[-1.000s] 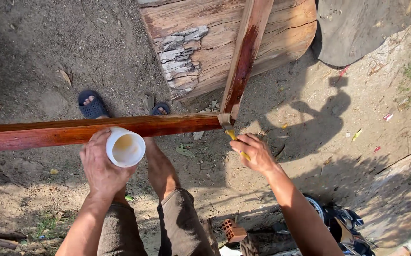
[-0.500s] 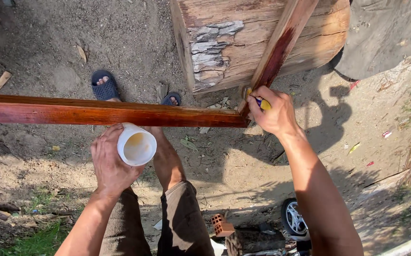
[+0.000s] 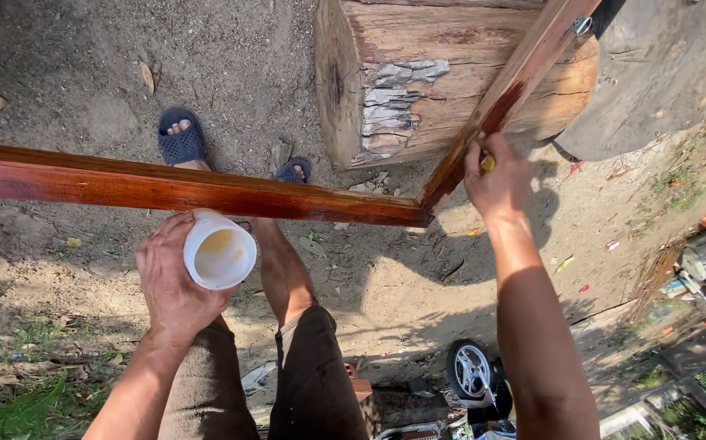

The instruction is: The person holds a white cup of wood stain in one hand and a brush in the other, brushing the stain onto the rails of a large wooden frame resting on logs. They work around the frame, dipping the brush back into the cup as they coat the bare wood surfaces.

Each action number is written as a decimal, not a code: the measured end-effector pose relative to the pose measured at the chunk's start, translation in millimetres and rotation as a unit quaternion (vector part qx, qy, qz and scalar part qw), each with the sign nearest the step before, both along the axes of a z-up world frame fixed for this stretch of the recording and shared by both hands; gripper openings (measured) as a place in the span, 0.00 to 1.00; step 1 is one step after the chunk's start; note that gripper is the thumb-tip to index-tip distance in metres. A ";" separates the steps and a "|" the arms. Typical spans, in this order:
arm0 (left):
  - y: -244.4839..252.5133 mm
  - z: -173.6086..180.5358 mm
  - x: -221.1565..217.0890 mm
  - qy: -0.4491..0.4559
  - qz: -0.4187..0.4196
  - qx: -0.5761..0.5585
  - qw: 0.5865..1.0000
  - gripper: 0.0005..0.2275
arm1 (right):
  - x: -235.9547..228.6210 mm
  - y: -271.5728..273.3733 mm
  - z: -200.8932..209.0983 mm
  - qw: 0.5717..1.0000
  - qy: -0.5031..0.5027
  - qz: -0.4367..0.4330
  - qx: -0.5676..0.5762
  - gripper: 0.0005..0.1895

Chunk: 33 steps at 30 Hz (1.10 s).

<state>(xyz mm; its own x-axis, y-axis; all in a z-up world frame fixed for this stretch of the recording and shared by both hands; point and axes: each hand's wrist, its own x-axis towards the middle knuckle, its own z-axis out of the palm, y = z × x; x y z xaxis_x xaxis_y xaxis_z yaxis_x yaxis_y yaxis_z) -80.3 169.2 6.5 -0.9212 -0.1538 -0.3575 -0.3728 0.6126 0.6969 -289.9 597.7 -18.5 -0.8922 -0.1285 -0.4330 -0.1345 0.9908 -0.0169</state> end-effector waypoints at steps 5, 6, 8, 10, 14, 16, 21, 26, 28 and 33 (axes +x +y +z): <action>-6.7 -4.0 7.6 -0.007 -0.010 0.008 1.000 0.40 | 90.6 17.6 -23.7 0.975 -0.221 -0.012 0.010 0.11; -8.8 -2.6 5.2 -0.008 -0.010 0.009 1.000 0.40 | 83.3 18.3 -23.0 0.975 -0.222 -0.013 0.012 0.11; -13.4 -0.5 1.5 0.000 -0.010 0.012 1.000 0.41 | 73.3 20.6 -22.8 0.986 -0.161 -0.027 -0.032 0.13; -18.6 2.6 0.0 -0.010 -0.016 0.013 1.000 0.41 | 22.5 19.9 -15.7 0.994 -0.110 -0.013 -0.015 0.13; -26.2 4.9 -2.7 -0.032 -0.023 -0.012 0.999 0.39 | -50.9 10.6 -2.6 0.978 0.154 0.108 -0.094 0.13; -25.8 3.4 -0.7 -0.023 -0.017 -0.001 1.000 0.39 | -41.2 18.9 -8.4 0.982 0.140 0.083 -0.091 0.12; -25.4 1.4 0.2 -0.019 0.004 0.014 1.000 0.39 | 20.0 3.2 3.5 0.997 -0.057 0.046 0.029 0.11; -29.7 0.7 3.8 -0.017 -0.002 0.020 1.000 0.40 | -7.3 17.1 1.7 0.998 0.000 0.049 -0.025 0.10; -34.0 0.0 4.2 -0.015 -0.003 0.017 1.000 0.40 | -19.3 11.1 8.4 0.997 0.006 0.065 -0.033 0.10; -41.4 -3.1 4.9 0.003 -0.002 0.013 1.000 0.39 | -38.9 10.7 12.3 0.997 -0.065 0.035 -0.021 0.09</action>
